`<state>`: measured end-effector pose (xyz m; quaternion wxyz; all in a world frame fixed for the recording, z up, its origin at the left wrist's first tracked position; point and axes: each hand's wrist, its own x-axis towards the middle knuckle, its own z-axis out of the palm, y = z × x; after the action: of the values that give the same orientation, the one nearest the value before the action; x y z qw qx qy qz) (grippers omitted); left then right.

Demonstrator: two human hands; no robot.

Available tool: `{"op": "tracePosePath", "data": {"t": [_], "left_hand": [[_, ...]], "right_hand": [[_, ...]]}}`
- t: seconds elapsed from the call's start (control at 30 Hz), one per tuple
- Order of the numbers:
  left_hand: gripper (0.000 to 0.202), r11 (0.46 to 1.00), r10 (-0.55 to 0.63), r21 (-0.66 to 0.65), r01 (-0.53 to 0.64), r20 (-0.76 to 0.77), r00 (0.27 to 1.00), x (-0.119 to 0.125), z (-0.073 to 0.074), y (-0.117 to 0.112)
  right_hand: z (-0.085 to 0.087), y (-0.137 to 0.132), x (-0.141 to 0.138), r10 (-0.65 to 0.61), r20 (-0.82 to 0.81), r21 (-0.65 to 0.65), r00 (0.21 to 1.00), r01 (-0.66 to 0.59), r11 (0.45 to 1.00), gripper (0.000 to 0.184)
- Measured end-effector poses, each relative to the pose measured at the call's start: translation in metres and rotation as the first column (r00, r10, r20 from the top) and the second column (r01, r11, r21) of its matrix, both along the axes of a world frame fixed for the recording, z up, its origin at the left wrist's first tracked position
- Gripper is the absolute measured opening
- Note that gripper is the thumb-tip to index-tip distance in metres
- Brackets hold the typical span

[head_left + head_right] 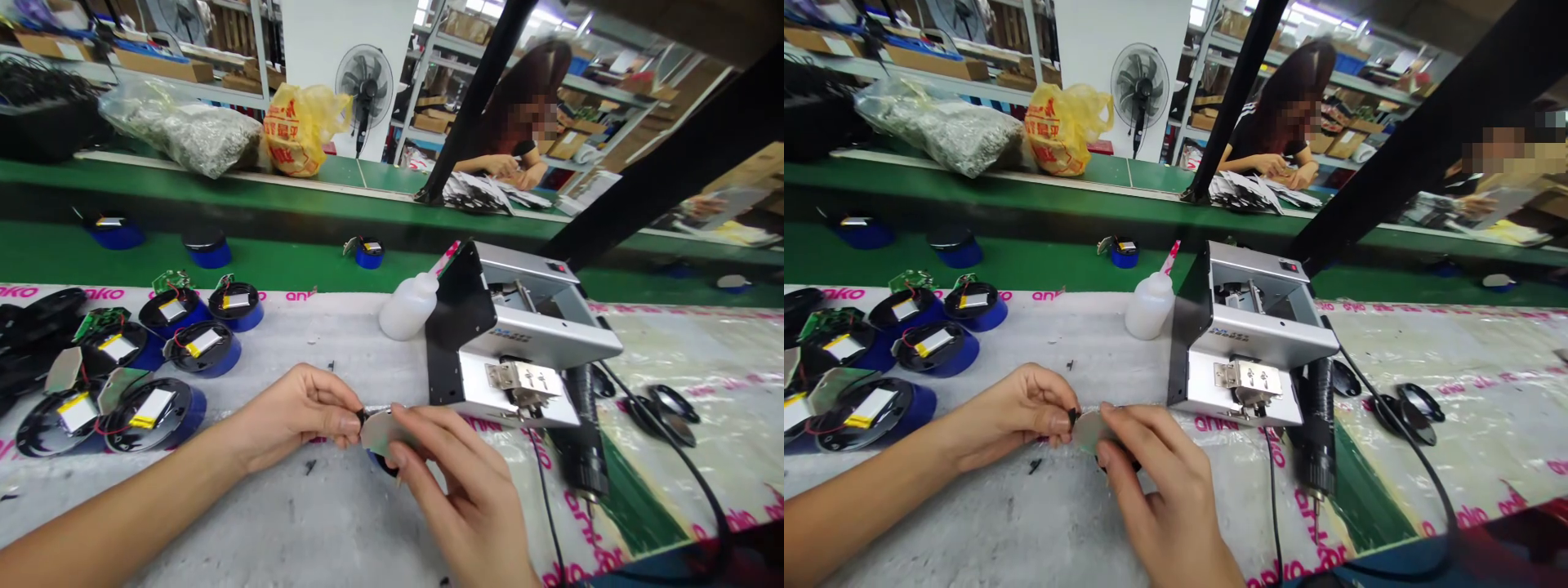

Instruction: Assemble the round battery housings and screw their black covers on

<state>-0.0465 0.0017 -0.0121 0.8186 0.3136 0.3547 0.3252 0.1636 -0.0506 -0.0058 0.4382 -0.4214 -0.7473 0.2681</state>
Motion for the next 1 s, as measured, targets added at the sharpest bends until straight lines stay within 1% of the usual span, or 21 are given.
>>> {"op": "tracePosePath", "data": {"t": [0.07, 0.23, 0.4, 0.47, 0.63, 0.8, 0.87, 0.93, 1.0], "left_hand": [[0.021, 1.000, 0.007, -0.012, -0.007, 0.011, 1.000, 0.000, 0.000, 0.000], [0.017, 1.000, -0.021, 0.002, 0.021, 0.027, 0.999, -0.001, -0.002, -0.001], [0.016, 1.000, -0.015, 0.015, 0.015, -0.002, 1.000, 0.000, -0.001, -0.001], [0.015, 0.999, -0.014, 0.046, 0.016, -0.036, 0.999, 0.000, 0.002, -0.001], [0.013, 0.981, 0.031, 0.194, 0.006, -0.184, 0.982, 0.001, 0.008, -0.003], [0.013, 0.980, 0.084, 0.193, -0.054, -0.153, 0.985, 0.003, 0.007, -0.006], [0.012, 0.975, 0.074, 0.221, -0.032, -0.185, 0.980, 0.003, 0.008, -0.005], [0.011, 0.967, 0.058, 0.254, 0.009, -0.254, 0.965, 0.003, 0.012, -0.004], [0.010, 0.967, 0.045, 0.252, 0.031, -0.289, 0.956, 0.004, 0.017, -0.002]], "right_hand": [[0.000, -0.001, 0.000, -0.006, 0.001, 0.011, 1.000, 0.006, 1.000, 0.038], [-0.001, 0.000, -0.001, -0.009, 0.004, 0.012, 1.000, 0.009, 1.000, 0.037], [-0.001, 0.001, 0.002, 0.009, 0.038, 0.054, 0.999, -0.011, 0.999, 0.037], [0.001, 0.002, 0.003, 0.008, 0.064, 0.088, 0.998, -0.013, 0.996, 0.039], [0.011, 0.006, 0.005, 0.030, 0.179, 0.137, 0.983, -0.055, 0.989, 0.039], [0.014, 0.005, 0.003, 0.036, 0.180, 0.177, 0.983, -0.068, 0.982, 0.040], [0.015, 0.005, 0.004, 0.044, 0.211, 0.164, 0.977, -0.079, 0.983, 0.039], [0.017, 0.006, 0.006, 0.086, 0.274, 0.134, 0.958, -0.127, 0.983, 0.038], [0.020, 0.008, 0.009, 0.124, 0.335, 0.113, 0.934, -0.170, 0.979, 0.038]]}}
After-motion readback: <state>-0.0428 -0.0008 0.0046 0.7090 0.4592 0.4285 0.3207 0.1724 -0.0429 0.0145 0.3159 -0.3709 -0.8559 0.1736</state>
